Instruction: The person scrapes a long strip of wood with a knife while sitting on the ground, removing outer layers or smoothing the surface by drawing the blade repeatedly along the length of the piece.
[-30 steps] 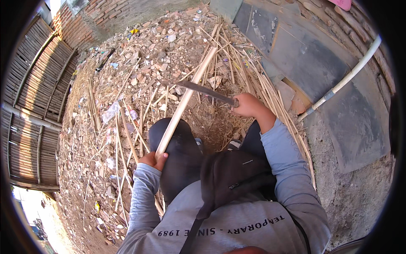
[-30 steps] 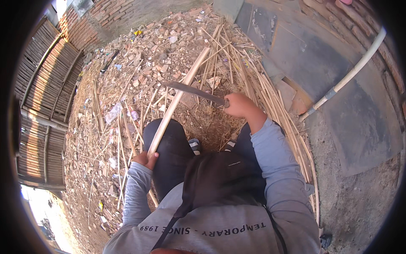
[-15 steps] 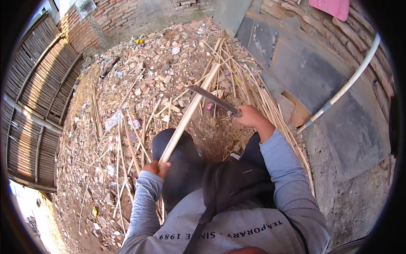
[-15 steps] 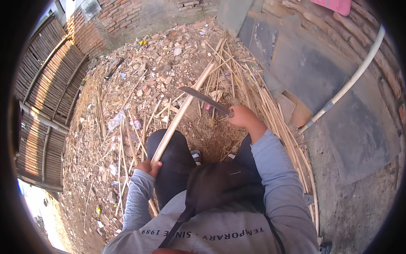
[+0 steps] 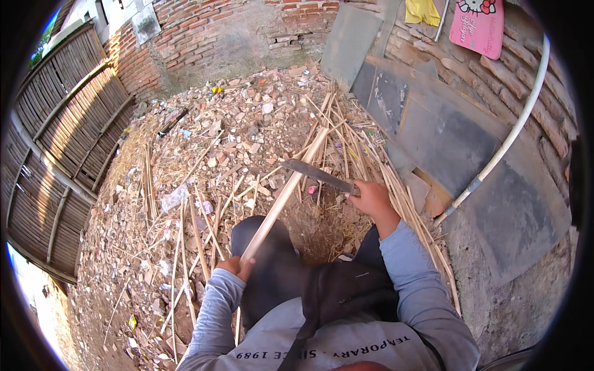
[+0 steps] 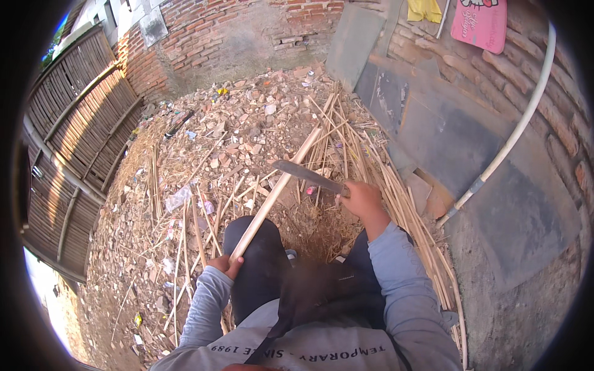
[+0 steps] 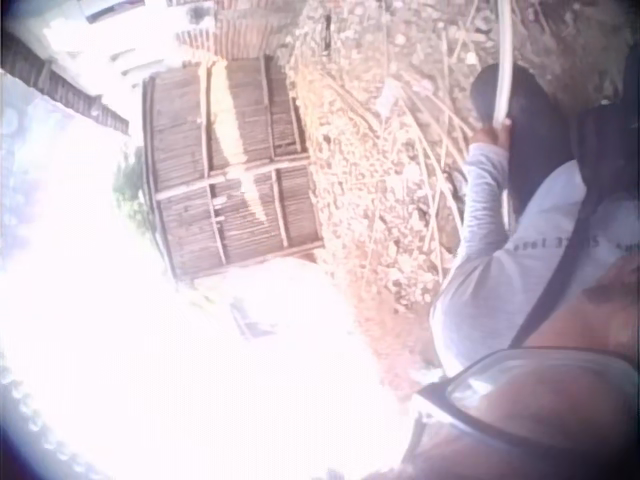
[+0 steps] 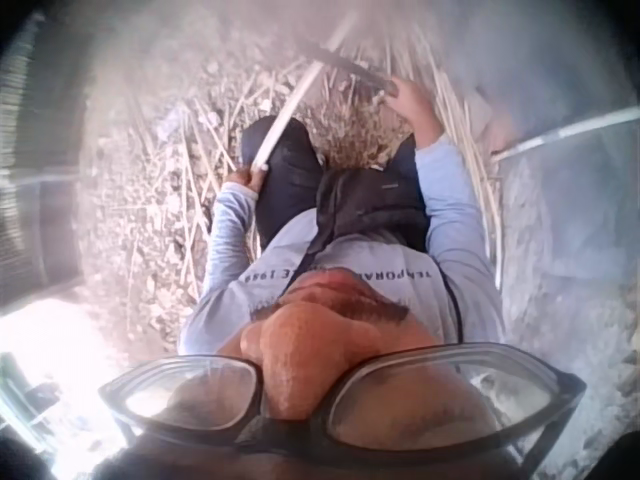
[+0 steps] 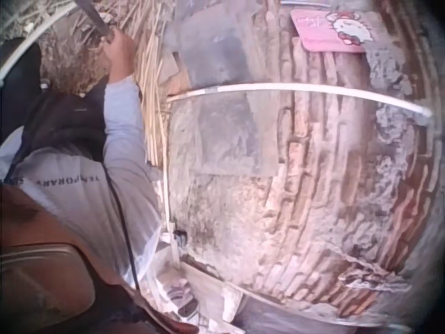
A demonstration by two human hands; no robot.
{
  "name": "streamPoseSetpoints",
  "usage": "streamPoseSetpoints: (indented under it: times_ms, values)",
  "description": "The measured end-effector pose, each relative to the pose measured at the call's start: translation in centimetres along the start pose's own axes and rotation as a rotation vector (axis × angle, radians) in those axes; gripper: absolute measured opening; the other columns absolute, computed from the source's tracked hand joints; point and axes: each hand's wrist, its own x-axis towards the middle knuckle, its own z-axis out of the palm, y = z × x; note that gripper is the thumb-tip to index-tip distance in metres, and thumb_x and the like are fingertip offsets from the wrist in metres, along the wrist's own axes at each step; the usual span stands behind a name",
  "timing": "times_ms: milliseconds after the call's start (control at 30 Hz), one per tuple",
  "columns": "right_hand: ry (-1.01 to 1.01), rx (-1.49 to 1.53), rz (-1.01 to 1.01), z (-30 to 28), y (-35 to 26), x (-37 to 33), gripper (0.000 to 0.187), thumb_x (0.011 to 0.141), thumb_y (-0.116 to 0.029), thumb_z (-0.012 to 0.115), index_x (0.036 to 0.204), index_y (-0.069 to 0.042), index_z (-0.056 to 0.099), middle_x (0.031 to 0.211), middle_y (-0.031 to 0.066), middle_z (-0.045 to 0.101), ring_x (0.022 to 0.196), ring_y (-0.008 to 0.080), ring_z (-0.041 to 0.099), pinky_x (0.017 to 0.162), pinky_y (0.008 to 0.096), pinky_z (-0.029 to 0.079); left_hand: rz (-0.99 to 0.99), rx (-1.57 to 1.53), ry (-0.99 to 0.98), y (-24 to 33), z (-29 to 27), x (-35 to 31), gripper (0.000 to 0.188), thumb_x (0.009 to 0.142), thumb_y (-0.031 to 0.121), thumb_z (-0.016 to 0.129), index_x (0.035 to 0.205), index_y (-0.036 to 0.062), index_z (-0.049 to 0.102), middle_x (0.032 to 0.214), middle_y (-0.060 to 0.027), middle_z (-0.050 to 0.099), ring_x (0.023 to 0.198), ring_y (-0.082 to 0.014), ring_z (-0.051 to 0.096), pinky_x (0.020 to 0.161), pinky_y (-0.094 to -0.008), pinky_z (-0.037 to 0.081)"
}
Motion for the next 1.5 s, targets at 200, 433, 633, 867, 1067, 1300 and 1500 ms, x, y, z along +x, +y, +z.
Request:
streamPoseSetpoints:
  times_ms: [200, 433, 633, 867, 1067, 1300, 1500]
  values:
    - [-0.006, 0.032, 0.031, 0.9, -0.5, -0.5, 0.036, 0.077, -0.033, 0.071, 0.103, -0.011, 0.061, 0.078, 0.0137, 0.066, 0.079, 0.0357, 0.066, 0.07, 0.0488, 0.051, -0.011, -0.027, -0.005, 0.9, -0.5, -0.3, 0.069, 0.088, 0.065, 0.05, 0.094, -0.0012, 0.068, 0.081, -0.025, 0.067, 0.084, -0.0425, 0.066, 0.076, -0.0466, 0.05]
    - [-0.082, -0.022, -0.142, 1.2, -1.6, -0.5, 0.03, 0.072, -0.028, 0.071, 0.093, -0.009, 0.063, 0.078, 0.0153, 0.067, 0.078, 0.0374, 0.065, 0.071, 0.0497, 0.051, -0.024, 0.021, -0.06, 0.7, -0.5, 0.0, 0.069, 0.087, 0.066, 0.05, 0.096, -0.0006, 0.069, 0.085, -0.0247, 0.068, 0.086, -0.0423, 0.066, 0.079, -0.0464, 0.05]
    - [-0.049, 0.196, 0.168, 2.5, 1.1, 0.3, 0.032, 0.074, -0.029, 0.069, 0.101, -0.012, 0.066, 0.085, 0.0168, 0.068, 0.084, 0.0372, 0.066, 0.074, 0.0484, 0.052, -0.017, 0.044, -0.056, 0.8, -0.5, 0.0, 0.069, 0.086, 0.066, 0.053, 0.096, -0.001, 0.069, 0.084, -0.0249, 0.068, 0.086, -0.0421, 0.066, 0.078, -0.0458, 0.051]
    - [-0.048, 0.099, -0.027, 1.6, -0.1, -0.5, 0.03, 0.074, -0.028, 0.069, 0.098, -0.011, 0.066, 0.085, 0.0172, 0.067, 0.083, 0.0379, 0.065, 0.073, 0.0489, 0.052, -0.003, -0.006, -0.026, 1.0, -0.5, -0.2, 0.068, 0.085, 0.065, 0.054, 0.095, -0.0007, 0.069, 0.083, -0.0246, 0.068, 0.084, -0.0416, 0.066, 0.076, -0.0455, 0.051]
    - [-0.139, 0.089, -0.084, 0.8, -1.5, -0.5, 0.03, 0.071, -0.028, 0.07, 0.094, -0.008, 0.064, 0.08, 0.0174, 0.066, 0.08, 0.0383, 0.064, 0.071, 0.0488, 0.051, 0.005, 0.04, -0.028, -0.1, 0.3, 0.4, 0.065, 0.086, 0.063, 0.056, 0.096, 0.0002, 0.069, 0.082, -0.0241, 0.068, 0.084, -0.0414, 0.066, 0.076, -0.0459, 0.051]
    - [-0.071, 0.242, 0.147, 1.7, 0.4, -0.1, 0.034, 0.074, -0.032, 0.071, 0.096, -0.007, 0.065, 0.082, 0.0185, 0.067, 0.083, 0.0384, 0.065, 0.075, 0.0477, 0.052, -0.009, 0.019, -0.036, -0.1, 0.2, 0.3, 0.066, 0.086, 0.063, 0.056, 0.097, -0.0006, 0.068, 0.082, -0.0243, 0.068, 0.084, -0.0416, 0.066, 0.077, -0.0456, 0.051]
    - [-0.085, 0.229, 0.133, 1.3, 0.3, -0.3, 0.033, 0.075, -0.032, 0.071, 0.095, -0.006, 0.065, 0.083, 0.0193, 0.067, 0.083, 0.0396, 0.065, 0.075, 0.0482, 0.052, -0.011, 0.015, -0.029, 0.9, -0.4, -0.1, 0.065, 0.086, 0.062, 0.056, 0.098, -0.0009, 0.068, 0.082, -0.024, 0.068, 0.084, -0.0415, 0.066, 0.076, -0.0449, 0.051]
